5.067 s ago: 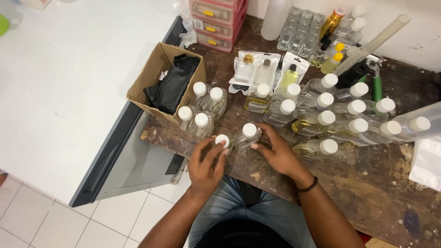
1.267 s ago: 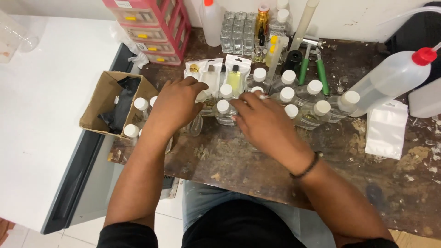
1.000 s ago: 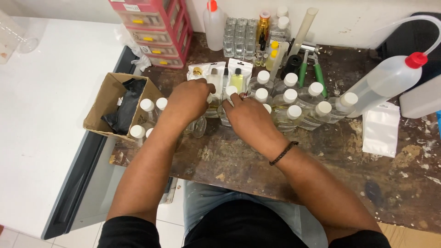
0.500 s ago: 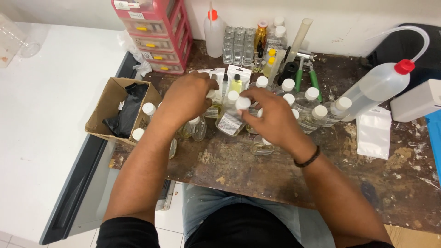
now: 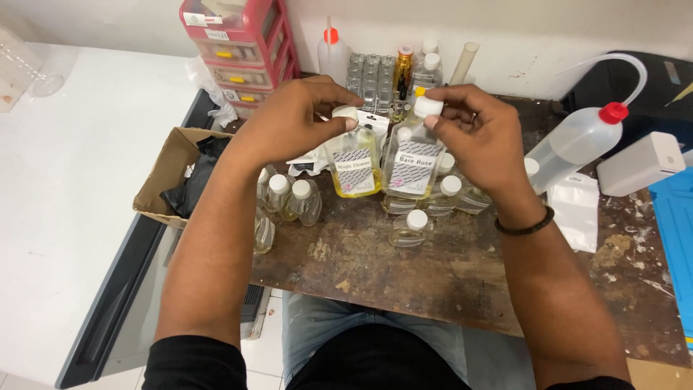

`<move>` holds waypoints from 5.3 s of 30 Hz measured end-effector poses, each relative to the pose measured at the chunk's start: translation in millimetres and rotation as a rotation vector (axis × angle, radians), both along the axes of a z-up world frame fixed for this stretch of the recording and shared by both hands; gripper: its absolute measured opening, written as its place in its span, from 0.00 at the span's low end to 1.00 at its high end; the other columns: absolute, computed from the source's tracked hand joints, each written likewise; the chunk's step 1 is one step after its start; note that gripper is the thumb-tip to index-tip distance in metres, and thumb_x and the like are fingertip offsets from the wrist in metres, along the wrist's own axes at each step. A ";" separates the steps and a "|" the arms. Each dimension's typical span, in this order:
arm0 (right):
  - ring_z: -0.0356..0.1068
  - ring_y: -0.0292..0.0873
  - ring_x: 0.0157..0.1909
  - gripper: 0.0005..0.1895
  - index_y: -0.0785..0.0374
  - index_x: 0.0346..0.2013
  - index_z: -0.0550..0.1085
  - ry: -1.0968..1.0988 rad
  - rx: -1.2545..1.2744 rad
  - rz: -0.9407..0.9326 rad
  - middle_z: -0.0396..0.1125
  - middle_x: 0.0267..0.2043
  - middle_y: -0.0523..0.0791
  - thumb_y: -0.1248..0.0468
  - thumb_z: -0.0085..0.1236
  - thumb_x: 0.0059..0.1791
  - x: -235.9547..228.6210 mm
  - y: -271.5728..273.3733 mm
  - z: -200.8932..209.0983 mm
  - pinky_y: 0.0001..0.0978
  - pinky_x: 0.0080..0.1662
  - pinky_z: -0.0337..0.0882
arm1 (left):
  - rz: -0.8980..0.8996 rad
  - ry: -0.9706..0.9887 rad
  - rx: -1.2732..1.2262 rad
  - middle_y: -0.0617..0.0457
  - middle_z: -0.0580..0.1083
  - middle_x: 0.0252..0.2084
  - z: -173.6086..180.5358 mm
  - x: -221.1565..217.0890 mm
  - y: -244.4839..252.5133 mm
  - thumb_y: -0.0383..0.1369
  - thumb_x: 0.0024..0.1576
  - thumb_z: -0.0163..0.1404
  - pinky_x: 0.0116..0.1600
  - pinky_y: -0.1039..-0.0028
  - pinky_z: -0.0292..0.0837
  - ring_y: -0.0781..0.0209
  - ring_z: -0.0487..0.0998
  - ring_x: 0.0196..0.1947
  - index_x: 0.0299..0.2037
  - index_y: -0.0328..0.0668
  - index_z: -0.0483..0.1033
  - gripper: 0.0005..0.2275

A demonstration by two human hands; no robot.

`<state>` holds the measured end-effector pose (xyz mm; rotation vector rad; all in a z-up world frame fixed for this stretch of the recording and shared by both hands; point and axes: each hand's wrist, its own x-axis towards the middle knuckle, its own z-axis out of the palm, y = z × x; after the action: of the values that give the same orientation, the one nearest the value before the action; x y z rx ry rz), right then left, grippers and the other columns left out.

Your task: The person takes small bottles from a shelf, opens them, and places them on a table. They then pick up pairs of bottles, compare them, and place them into a cardboard box.

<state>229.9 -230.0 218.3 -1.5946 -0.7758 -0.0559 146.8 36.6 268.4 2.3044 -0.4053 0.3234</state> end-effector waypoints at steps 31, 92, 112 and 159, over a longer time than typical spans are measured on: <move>0.76 0.41 0.41 0.15 0.75 0.51 0.75 0.191 0.123 0.137 0.73 0.42 0.54 0.74 0.61 0.50 -13.7 -20.7 -14.4 0.31 0.42 0.79 | -0.315 0.273 -0.601 0.43 0.75 0.32 -23.0 8.4 -18.1 0.21 0.55 0.60 0.34 0.66 0.88 0.52 0.85 0.31 0.46 0.21 0.78 0.10; 0.72 0.59 0.51 0.25 0.63 0.55 0.76 -0.568 -1.033 0.495 0.74 0.51 0.51 0.77 0.51 0.45 -32.7 69.1 -39.3 0.49 0.51 0.70 | 0.284 0.092 0.492 0.48 0.77 0.33 -124.3 -42.6 1.1 0.42 0.50 0.62 0.46 0.58 0.72 0.44 0.79 0.41 0.40 0.44 0.81 0.14; 0.74 0.43 0.53 0.28 0.53 0.58 0.76 -0.363 -0.898 0.468 0.72 0.59 0.42 0.76 0.43 0.47 -17.2 58.1 -44.6 0.36 0.52 0.72 | 0.341 0.065 0.673 0.42 0.80 0.38 -106.7 -51.7 -15.1 0.41 0.50 0.62 0.51 0.59 0.61 0.46 0.75 0.45 0.43 0.40 0.83 0.16; 0.67 0.51 0.54 0.15 0.59 0.48 0.77 -0.686 -0.876 -0.276 0.73 0.46 0.47 0.59 0.62 0.49 -12.3 -81.2 -136.8 0.42 0.56 0.66 | -0.014 -0.282 0.697 0.46 0.77 0.38 -163.4 31.8 -99.1 0.31 0.47 0.63 0.46 0.63 0.63 0.49 0.72 0.41 0.42 0.40 0.83 0.13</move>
<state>217.6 -311.2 81.5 -2.5684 -1.1893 -0.5492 178.6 -62.4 104.9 2.9381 -0.7704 0.5733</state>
